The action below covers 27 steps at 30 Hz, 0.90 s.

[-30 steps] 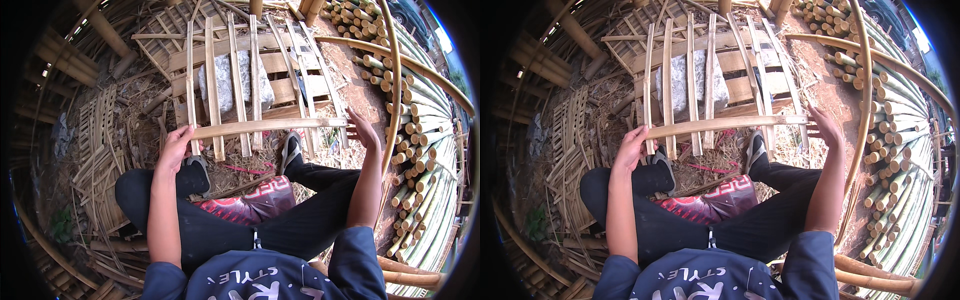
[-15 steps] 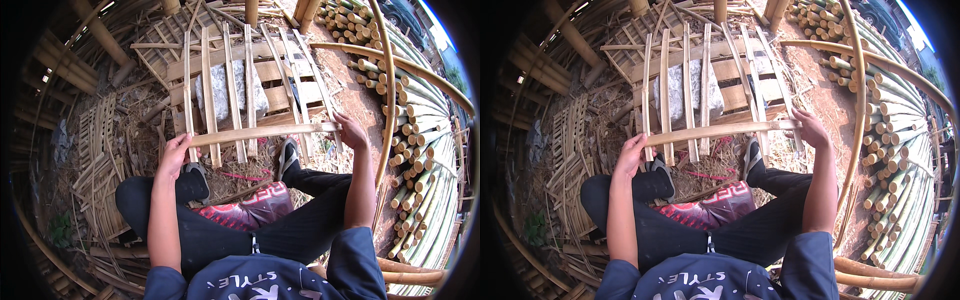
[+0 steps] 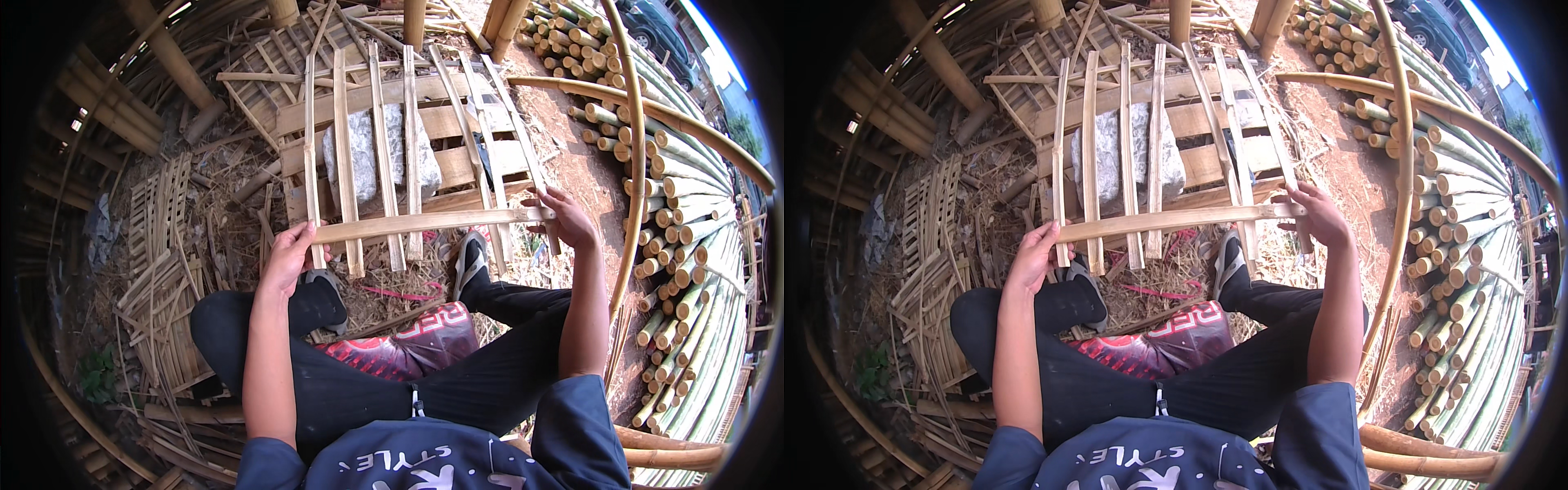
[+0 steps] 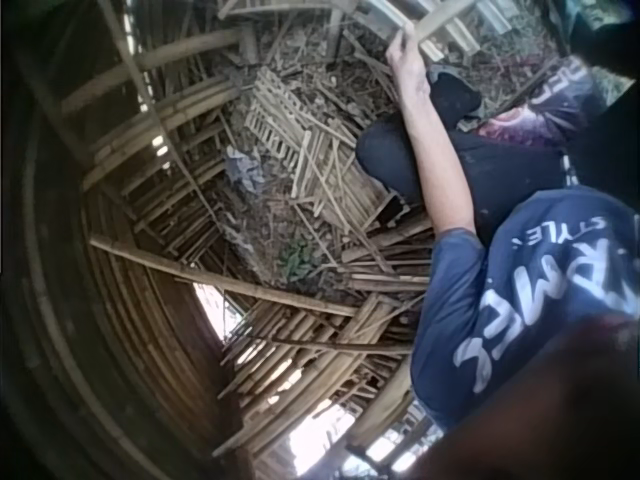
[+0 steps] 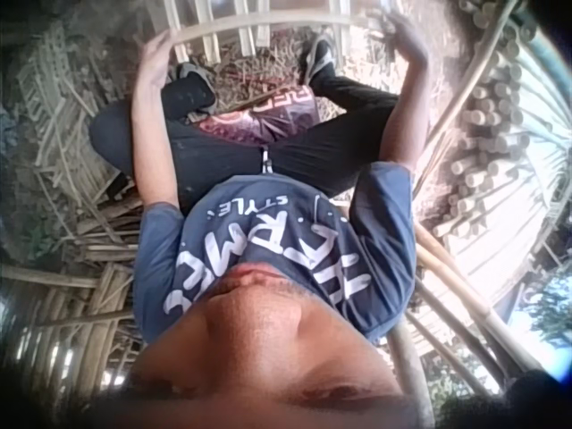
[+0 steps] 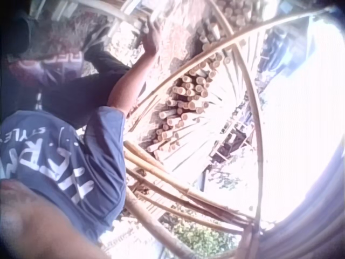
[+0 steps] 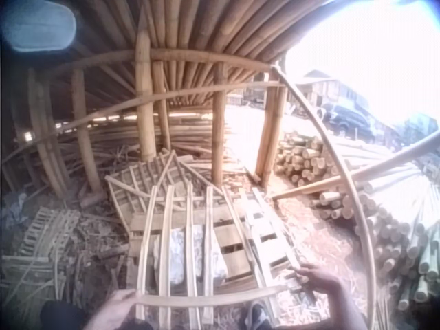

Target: The person weaves bamboo slats into a lattice structure by hand, using a small hammer to adjust the position of the horizontal slats against a stone weight.

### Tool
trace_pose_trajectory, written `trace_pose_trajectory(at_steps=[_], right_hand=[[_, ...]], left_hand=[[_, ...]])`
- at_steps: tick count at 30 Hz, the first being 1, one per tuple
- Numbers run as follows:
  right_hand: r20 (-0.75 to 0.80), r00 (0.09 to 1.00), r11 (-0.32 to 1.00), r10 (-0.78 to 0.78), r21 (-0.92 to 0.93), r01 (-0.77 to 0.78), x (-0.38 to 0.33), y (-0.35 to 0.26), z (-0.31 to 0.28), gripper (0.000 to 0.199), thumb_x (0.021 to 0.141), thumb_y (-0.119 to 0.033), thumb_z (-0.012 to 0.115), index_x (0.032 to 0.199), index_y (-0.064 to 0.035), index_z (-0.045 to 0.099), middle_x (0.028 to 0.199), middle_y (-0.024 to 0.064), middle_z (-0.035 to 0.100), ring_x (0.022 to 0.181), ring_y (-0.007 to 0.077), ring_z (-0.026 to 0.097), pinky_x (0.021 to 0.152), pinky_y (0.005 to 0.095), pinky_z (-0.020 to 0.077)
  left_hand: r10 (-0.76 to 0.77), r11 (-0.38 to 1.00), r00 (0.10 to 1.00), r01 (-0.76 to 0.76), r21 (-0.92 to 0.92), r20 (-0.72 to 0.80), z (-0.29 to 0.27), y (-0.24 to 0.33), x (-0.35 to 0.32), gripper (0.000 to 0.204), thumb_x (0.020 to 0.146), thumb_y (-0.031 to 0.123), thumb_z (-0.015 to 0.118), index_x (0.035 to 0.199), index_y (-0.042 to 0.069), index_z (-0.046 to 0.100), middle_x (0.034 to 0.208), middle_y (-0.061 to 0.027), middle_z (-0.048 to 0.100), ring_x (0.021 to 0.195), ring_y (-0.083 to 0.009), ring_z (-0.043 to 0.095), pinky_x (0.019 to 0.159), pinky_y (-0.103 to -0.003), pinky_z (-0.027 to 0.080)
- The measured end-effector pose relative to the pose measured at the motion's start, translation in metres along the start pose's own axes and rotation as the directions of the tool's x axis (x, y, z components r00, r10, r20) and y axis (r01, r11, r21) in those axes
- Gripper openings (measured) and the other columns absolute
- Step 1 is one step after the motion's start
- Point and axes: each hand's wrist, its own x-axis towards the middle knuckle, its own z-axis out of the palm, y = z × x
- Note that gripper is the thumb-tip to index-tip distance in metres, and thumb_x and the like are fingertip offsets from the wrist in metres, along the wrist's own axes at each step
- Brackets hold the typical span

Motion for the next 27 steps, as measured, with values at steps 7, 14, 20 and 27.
trace_pose_trajectory(at_steps=[7, 14, 20, 27], right_hand=[[-0.02, 0.999, 0.999, -0.025, -0.029, 0.025, 0.002, -0.001, 0.004, 0.037, 0.101, -0.023, 0.057, 0.13, -0.0006, 0.052, 0.117, 0.0141, 0.067, 0.098, 0.0225, 0.067, 0.08, 0.0414, 0.0615], [-0.029, 0.999, 1.0, -0.019, -0.02, 0.018, 0.009, 0.003, -0.004, 0.064, 0.099, -0.018, 0.062, 0.147, 0.0074, 0.029, 0.123, 0.0196, 0.064, 0.103, 0.0266, 0.067, 0.081, 0.0435, 0.0622], [-0.056, 0.998, 0.999, 0.017, -0.04, -0.019, 0.012, 0.007, -0.01, 0.067, 0.1, -0.019, 0.06, 0.15, 0.0074, 0.024, 0.129, 0.0216, 0.06, 0.107, 0.0267, 0.065, 0.08, 0.0444, 0.0623], [-0.045, 0.999, 1.0, 0.026, 0.01, -0.026, 0.008, -0.003, 0.001, 0.048, 0.106, -0.031, 0.046, 0.141, 0.0015, 0.045, 0.126, 0.0194, 0.063, 0.102, 0.0261, 0.068, 0.079, 0.0448, 0.0615]], left_hand=[[0.011, 1.0, 0.999, -0.01, -0.013, 0.034, 0.001, 0.002, -0.001, 0.04, 0.105, 0.035, 0.05, 0.127, 0.003, 0.062, 0.084, -0.003, 0.066, 0.068, -0.0112, 0.066, 0.058, -0.023, 0.051], [0.006, 1.0, 0.998, -0.007, 0.028, 0.058, -0.005, 0.001, 0.001, 0.043, 0.104, 0.037, 0.052, 0.129, 0.004, 0.061, 0.084, -0.0033, 0.067, 0.069, -0.0116, 0.067, 0.06, -0.024, 0.053], [-0.016, 0.999, 0.997, 0.013, 0.052, 0.072, -0.008, 0.001, 0.001, 0.042, 0.104, 0.037, 0.053, 0.129, 0.005, 0.061, 0.085, -0.0037, 0.067, 0.07, -0.0123, 0.068, 0.062, -0.025, 0.054], [-0.125, 0.974, 0.98, 0.151, -0.168, 0.157, -0.009, 0.01, -0.003, 0.04, 0.102, 0.038, 0.056, 0.13, 0.01, 0.062, 0.09, -0.0028, 0.067, 0.076, -0.0129, 0.067, 0.062, -0.027, 0.05]])
